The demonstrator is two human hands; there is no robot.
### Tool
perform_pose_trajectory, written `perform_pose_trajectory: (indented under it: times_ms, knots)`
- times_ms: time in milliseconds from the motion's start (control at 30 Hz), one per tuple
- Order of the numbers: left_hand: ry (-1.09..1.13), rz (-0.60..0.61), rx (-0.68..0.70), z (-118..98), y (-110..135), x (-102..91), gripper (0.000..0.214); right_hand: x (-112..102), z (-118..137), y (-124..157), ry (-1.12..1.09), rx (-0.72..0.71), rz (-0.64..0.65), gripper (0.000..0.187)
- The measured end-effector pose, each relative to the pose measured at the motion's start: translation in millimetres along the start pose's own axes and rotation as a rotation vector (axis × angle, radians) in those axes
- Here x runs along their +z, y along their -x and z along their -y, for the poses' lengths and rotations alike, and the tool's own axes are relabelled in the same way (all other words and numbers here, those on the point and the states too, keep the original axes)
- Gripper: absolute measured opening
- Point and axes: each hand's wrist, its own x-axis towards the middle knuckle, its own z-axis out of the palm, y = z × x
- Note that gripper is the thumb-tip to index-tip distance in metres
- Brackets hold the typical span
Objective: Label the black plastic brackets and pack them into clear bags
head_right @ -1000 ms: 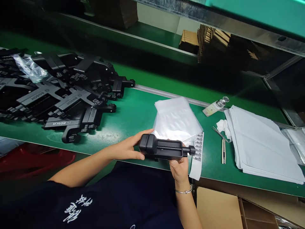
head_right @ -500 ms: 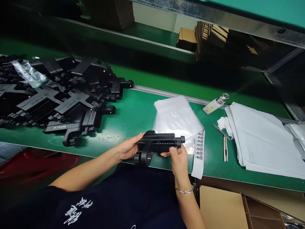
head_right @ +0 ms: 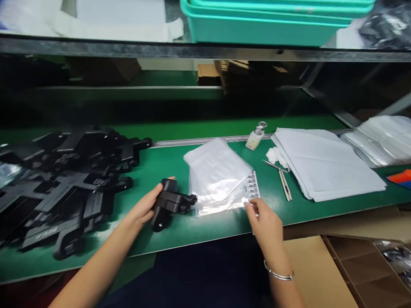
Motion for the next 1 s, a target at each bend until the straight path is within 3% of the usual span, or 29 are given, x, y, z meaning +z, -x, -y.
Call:
perform_pose_trajectory:
  times_ms: [67,133,233,300,333,400,500,533,567,633,700,800,900,1000]
  knots:
    - [-0.344,-0.177,0.193,-7,-10,-22.8,0.066,-9,-39,4,0.309,0.233,0.055,0.048]
    - [-0.618,-0.271,0.270,-14,-18,-39.0,0.061,-9,-64,17,0.418,0.362,0.167,0.056]
    - [-0.973,-0.405,0.352,-23,-13,-39.1,0.061,5,-76,39,0.223,0.327,0.180,0.051]
    - [-1.122,-0.508,0.529,-26,-1,-18.9,0.062,16,-74,51,-0.073,0.268,0.117,0.045]
    - [-1.128,-0.504,0.611,-25,7,-2.5,0.058,21,-72,56,-0.252,0.256,0.085,0.043]
    - [-1.019,-0.283,0.607,-16,20,40.1,0.046,27,-68,62,-0.595,0.274,0.040,0.040]
    - [-0.695,0.331,0.180,13,28,114.2,0.041,32,-61,66,-0.899,0.309,0.045,0.042]
    - [-0.563,0.472,0.069,25,26,136.9,0.050,33,-59,67,-0.941,0.305,0.059,0.041]
    - [-0.430,0.540,0.001,37,23,156.9,0.059,34,-57,68,-0.965,0.292,0.080,0.040]
    - [-0.198,0.588,-0.070,58,15,186.7,0.067,38,-55,71,-0.983,0.248,0.138,0.036]
    - [-0.077,0.556,-0.081,72,6,203.1,0.057,41,-57,74,-0.976,0.214,0.163,0.034]
    - [-0.090,0.503,-0.066,80,1,211.7,0.036,41,-63,75,-0.832,0.204,-0.036,0.031]
    - [-0.158,0.515,-0.036,79,6,214.9,0.025,37,-68,68,-0.533,0.107,-0.277,0.026]
    - [-0.202,0.535,-0.012,78,10,217.6,0.022,35,-67,58,-0.260,-0.044,-0.367,0.020]
